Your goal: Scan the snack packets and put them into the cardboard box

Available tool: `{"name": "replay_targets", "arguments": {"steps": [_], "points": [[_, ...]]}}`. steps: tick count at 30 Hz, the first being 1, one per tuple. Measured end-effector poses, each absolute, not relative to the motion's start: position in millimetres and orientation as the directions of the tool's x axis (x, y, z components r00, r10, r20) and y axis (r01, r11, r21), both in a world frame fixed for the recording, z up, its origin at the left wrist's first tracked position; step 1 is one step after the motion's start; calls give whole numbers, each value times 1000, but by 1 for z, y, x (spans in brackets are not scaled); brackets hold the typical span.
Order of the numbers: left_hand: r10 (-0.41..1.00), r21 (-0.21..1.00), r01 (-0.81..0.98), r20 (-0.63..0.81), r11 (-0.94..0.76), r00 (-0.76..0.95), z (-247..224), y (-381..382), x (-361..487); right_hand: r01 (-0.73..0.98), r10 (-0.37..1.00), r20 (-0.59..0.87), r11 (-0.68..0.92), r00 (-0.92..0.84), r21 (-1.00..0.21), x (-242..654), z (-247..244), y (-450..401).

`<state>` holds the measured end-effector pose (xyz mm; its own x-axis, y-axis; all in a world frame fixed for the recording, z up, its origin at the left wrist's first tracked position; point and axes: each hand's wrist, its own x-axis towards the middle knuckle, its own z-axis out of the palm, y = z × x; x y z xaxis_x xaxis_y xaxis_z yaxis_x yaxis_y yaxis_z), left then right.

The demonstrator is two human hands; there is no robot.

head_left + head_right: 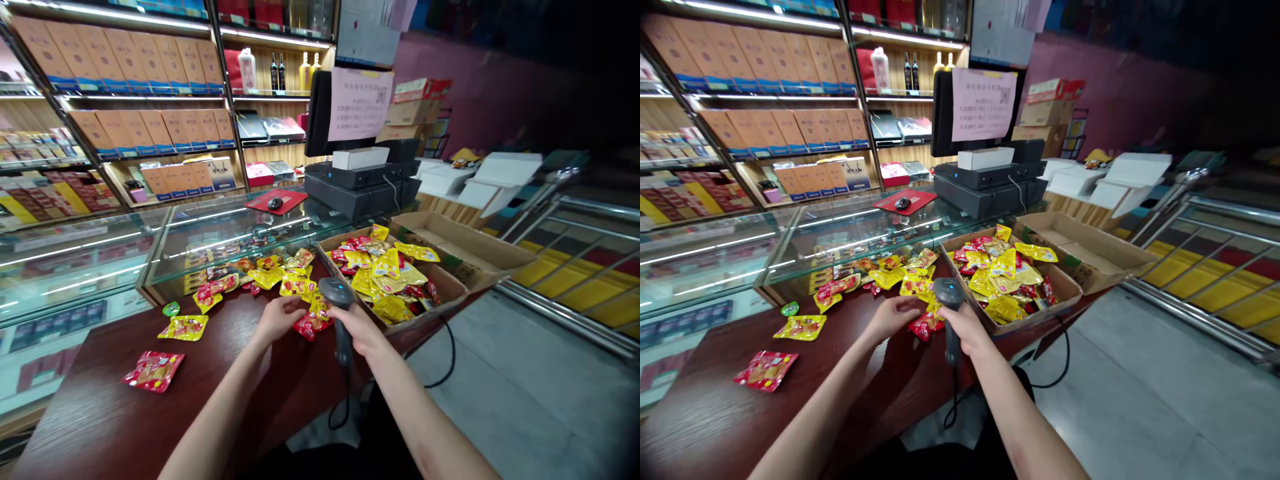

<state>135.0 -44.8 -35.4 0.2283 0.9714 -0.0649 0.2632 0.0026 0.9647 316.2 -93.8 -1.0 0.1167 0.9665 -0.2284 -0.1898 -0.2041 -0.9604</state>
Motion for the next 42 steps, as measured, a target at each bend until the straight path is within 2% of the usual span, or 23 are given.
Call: {"name": "replay_targets", "arguments": {"steps": [3,7,13,17,19,21,25,27,29,33,36,39,42], "points": [[964,894,419,51,-160,259,-45,-61,148,-241,957,-233,-188,175,-952,318,-11,-107],[939,695,646,131,-315,317,-49,-74,162,-293,930,-285,-213,231,-932,317,-23,-110],[942,526,783,144,-333,304,-55,-77,156,-476,900,-390,-261,194,-840,312,-38,-103],[938,532,773,189,-345,289,-52,-77,144,-566,922,-372,-251,108,-785,308,-36,-101],[950,608,730,205,-313,237,-47,-75,138,-583,939,-337,-239,65,-777,305,-29,-100],[973,735,637,173,-232,154,-44,-71,132,-582,959,-284,-233,-4,-779,302,-20,-97],[999,970,244,-35,24,40,-49,-57,121,-502,972,-228,-225,-56,-835,294,-7,-93],[992,992,18,-127,127,22,-57,-51,117,-446,976,-212,-209,-44,-871,290,-5,-92],[979,966,-164,-201,202,20,-63,-48,115,-391,981,-194,-191,-33,-900,288,-6,-91],[953,864,-406,-294,299,78,-62,-50,114,-301,980,-200,-188,9,-935,286,-9,-94],[950,841,-443,-262,311,170,-57,-54,116,-313,980,-194,-199,-48,-929,286,-10,-96],[957,883,-380,-211,275,200,-53,-55,118,-313,983,-166,-182,-80,-932,287,-7,-98],[945,909,-298,-226,292,237,-47,-52,118,-265,985,-154,-170,-83,-949,291,-1,-96]]}}
